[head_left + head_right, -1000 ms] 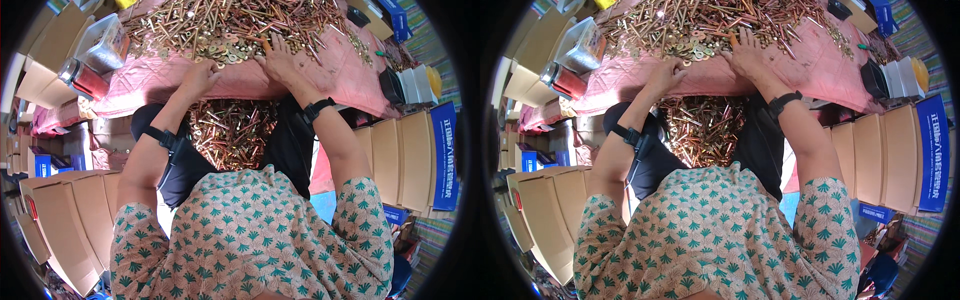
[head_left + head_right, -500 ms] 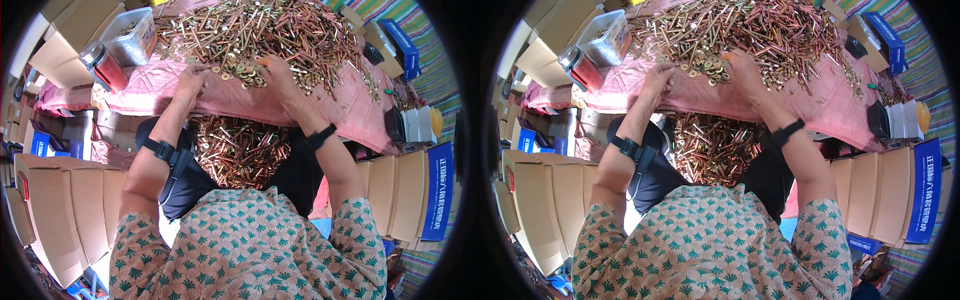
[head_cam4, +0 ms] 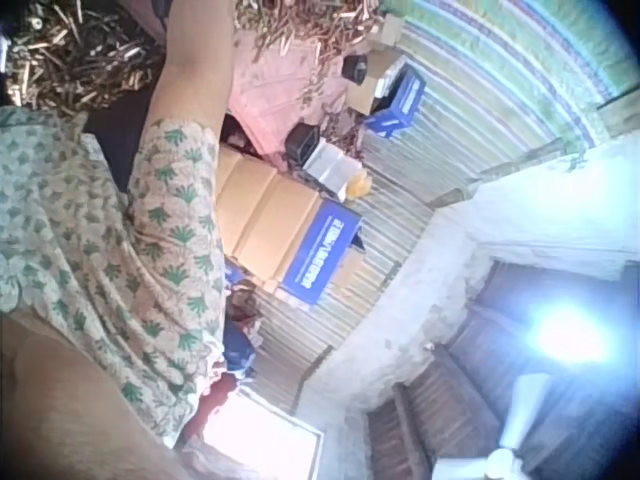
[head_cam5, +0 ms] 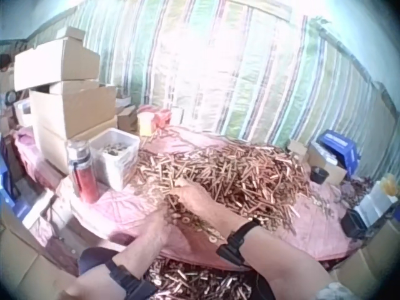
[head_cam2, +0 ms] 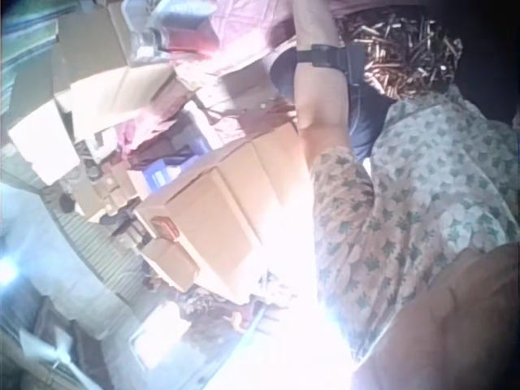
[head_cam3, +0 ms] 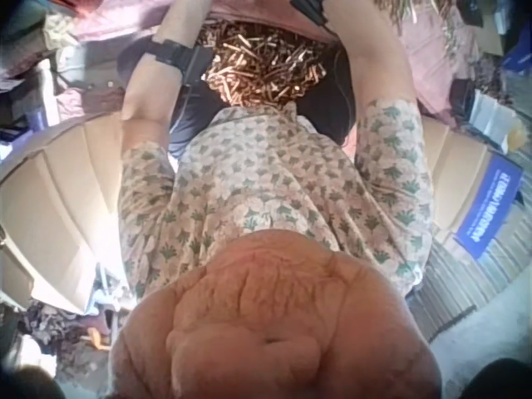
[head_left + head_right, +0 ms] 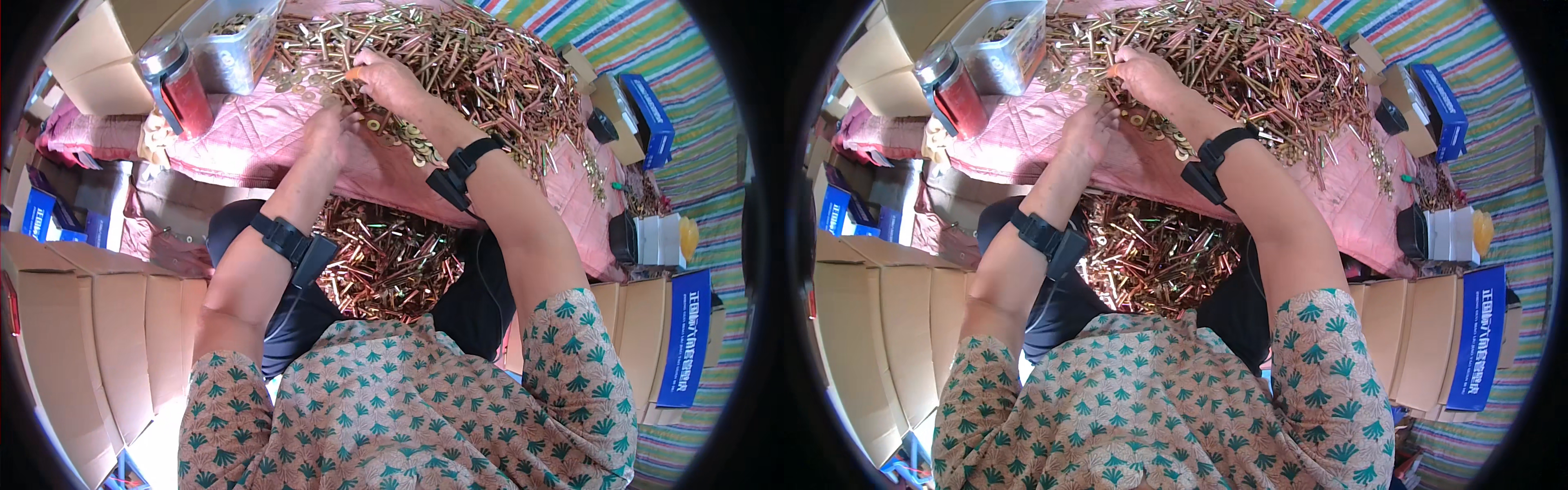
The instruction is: Assembling washers onto metal bolts from a large pile.
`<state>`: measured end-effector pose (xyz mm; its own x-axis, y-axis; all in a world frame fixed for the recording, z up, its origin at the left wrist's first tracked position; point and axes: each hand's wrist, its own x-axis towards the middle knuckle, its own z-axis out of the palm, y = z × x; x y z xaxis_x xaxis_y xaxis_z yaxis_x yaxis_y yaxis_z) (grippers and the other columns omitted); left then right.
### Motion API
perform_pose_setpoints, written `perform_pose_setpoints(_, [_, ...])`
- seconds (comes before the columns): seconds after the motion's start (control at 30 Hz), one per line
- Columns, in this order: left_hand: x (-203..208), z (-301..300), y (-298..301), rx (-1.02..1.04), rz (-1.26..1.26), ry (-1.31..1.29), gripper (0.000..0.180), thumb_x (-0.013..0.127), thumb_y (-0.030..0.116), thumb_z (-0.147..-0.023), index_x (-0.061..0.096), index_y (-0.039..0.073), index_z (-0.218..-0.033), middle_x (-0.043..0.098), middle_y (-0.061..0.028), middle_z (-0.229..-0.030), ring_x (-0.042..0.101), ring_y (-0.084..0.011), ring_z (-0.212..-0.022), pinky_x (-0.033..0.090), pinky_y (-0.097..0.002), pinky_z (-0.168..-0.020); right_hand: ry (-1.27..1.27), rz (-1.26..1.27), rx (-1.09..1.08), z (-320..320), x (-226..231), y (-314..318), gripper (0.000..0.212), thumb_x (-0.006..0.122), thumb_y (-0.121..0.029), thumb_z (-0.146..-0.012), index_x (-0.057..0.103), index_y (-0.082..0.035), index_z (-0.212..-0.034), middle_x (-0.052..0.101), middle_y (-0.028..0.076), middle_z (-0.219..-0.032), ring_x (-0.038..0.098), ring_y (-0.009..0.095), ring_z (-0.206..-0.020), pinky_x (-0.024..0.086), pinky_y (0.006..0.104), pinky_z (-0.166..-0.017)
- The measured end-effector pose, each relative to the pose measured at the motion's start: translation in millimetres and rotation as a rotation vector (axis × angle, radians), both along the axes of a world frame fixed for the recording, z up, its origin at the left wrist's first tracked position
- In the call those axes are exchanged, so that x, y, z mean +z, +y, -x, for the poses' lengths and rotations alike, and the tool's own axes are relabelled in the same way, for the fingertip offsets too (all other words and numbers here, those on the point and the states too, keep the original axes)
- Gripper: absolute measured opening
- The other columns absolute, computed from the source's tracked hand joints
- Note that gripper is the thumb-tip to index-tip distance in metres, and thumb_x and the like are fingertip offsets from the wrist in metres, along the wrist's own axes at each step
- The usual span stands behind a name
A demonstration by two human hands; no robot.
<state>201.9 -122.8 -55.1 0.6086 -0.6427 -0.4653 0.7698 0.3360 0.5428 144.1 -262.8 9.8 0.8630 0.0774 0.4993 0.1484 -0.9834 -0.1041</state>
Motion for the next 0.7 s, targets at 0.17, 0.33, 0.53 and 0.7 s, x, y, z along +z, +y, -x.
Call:
perform_pose_setpoints(0.17, [27, -2, 4, -0.178, 0.061, 0.115, 0.031, 0.042, 0.025, -0.098, 0.046, -0.003, -0.111, 0.057, -0.0178, -0.102, 0.057, -0.0280, -0.093, 0.049, -0.0363, -0.081, 0.119, -0.017, -0.148, 11, 6, 18, 0.022, 0.061, -0.002, -0.078, 0.063, -0.005, -0.100, 0.060, 0.010, -0.096, 0.059, 0.028, -0.091, 0.050, 0.0341, -0.079])
perform_pose_setpoints(0.33, [26, -10, 2, -0.261, 0.007, 0.109, 0.026, 0.038, 0.022, -0.099, 0.050, 0.000, -0.107, 0.060, -0.0140, -0.098, 0.060, -0.0266, -0.092, 0.051, -0.0368, -0.078, 0.152, -0.002, 0.184, 28, 7, 50, 0.023, 0.052, -0.004, -0.081, 0.062, -0.004, -0.101, 0.058, 0.013, -0.093, 0.059, 0.031, -0.087, 0.049, 0.0384, -0.074])
perform_pose_setpoints(0.53, [9, -1, -7, -0.321, -0.068, 0.129, 0.012, 0.044, 0.011, -0.095, 0.055, 0.005, -0.094, 0.057, -0.0067, -0.077, 0.056, -0.0183, -0.067, 0.047, -0.0302, -0.057, -0.025, -0.028, -0.296, 11, 7, -5, 0.025, 0.060, -0.008, -0.079, 0.064, -0.006, -0.104, 0.060, 0.013, -0.095, 0.056, 0.033, -0.094, 0.046, 0.0403, -0.085])
perform_pose_setpoints(0.7, [12, 7, -4, -0.240, -0.057, 0.127, 0.010, 0.046, 0.011, -0.094, 0.054, 0.007, -0.096, 0.056, -0.0047, -0.078, 0.056, -0.0179, -0.068, 0.044, -0.0303, -0.059, 0.115, 0.153, -0.323, -11, 4, -6, 0.022, 0.068, -0.012, -0.075, 0.065, -0.008, -0.096, 0.061, 0.012, -0.092, 0.056, 0.031, -0.095, 0.044, 0.0409, -0.086])
